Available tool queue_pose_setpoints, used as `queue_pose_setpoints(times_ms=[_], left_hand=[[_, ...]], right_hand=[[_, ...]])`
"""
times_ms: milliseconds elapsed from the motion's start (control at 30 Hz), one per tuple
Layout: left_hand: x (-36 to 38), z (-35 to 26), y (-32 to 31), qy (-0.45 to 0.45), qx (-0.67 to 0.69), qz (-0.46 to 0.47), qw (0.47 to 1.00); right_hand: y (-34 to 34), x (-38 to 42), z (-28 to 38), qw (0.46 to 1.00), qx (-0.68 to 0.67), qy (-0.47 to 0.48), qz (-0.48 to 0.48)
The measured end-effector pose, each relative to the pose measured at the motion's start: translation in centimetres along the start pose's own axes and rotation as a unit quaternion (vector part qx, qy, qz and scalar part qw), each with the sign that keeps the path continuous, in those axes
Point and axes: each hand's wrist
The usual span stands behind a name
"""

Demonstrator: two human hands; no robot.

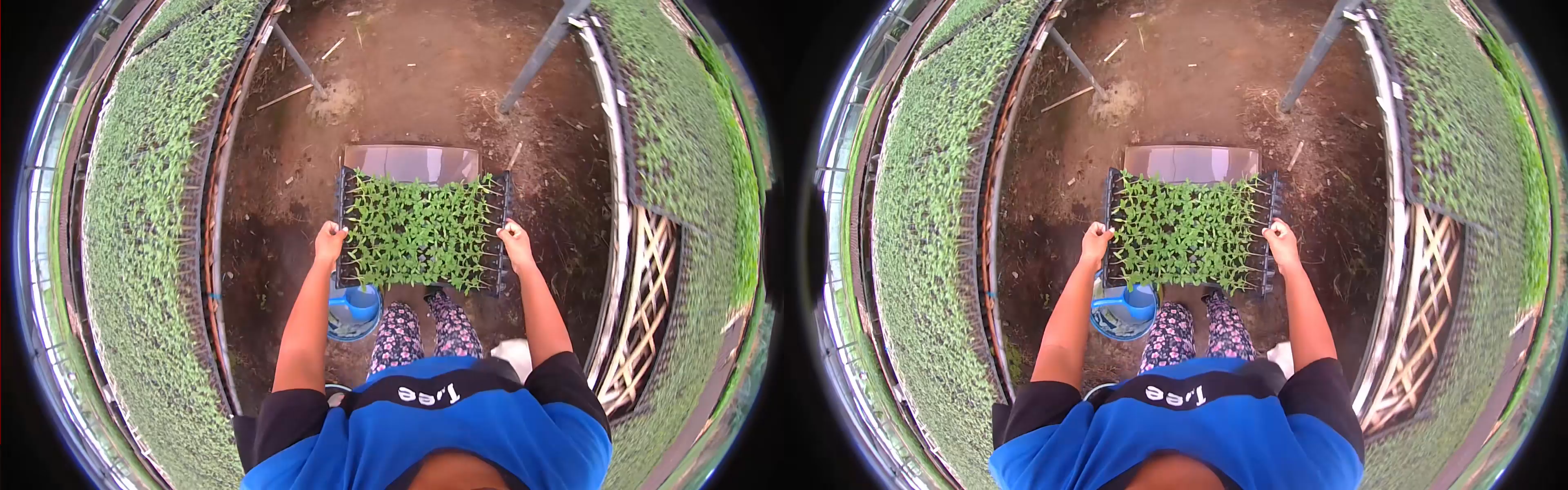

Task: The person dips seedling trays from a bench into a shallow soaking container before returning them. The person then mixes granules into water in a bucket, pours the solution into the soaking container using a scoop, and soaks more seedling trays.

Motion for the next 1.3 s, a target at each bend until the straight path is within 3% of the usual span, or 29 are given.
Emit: queue_pose_setpoints(times_ms=[133,233,267,300,400,533,733,967,1200,1300], left_hand=[[-8.6,4.4,-6.1,0.0,-0.117,-0.082,0.99],[-14.0,7.0,-9.5,-0.008,-0.187,-0.116,0.975],[-16.0,8.0,-10.7,-0.004,-0.201,-0.138,0.97],[-17.8,8.4,-11.7,0.0,-0.204,-0.15,0.967],[-23.9,10.7,-14.9,0.018,-0.19,-0.185,0.964],[-33.3,17.7,-17.9,-0.004,-0.158,-0.191,0.969],[-41.8,23.7,-21.0,-0.002,-0.194,-0.188,0.963],[-46.1,28.7,-22.9,-0.007,-0.268,-0.153,0.951],[-49.6,35.2,-23.5,0.015,-0.316,-0.104,0.943],[-49.3,36.4,-23.4,-0.019,-0.289,-0.079,0.954]], right_hand=[[-4.3,-9.2,-5.1,0.998,0.066,-0.004,-0.001],[-7.6,-14.5,-8.6,0.963,0.226,0.146,-0.021],[-9.1,-16.8,-12.0,0.967,0.199,0.151,-0.048],[-10.2,-18.4,-12.8,0.958,0.27,0.082,-0.04],[-14.3,-23.0,-16.7,0.945,0.306,0.055,-0.097],[-18.1,-28.0,-22.6,0.937,0.316,0.048,-0.139],[-20.2,-34.8,-30.7,0.94,0.307,0.036,-0.143],[-20.9,-38.6,-36.7,0.948,0.284,0.059,-0.133],[-20.6,-39.8,-39.4,0.894,0.437,-0.025,-0.096],[-20.3,-39.9,-39.6,0.894,0.434,0.008,-0.107]])
Point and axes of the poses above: each hand's wrist, its own x-axis away from the middle knuckle, its own y-axis out of the back of the hand, z = x × y, and after that the axes turned 11 degrees about -z, right-handed
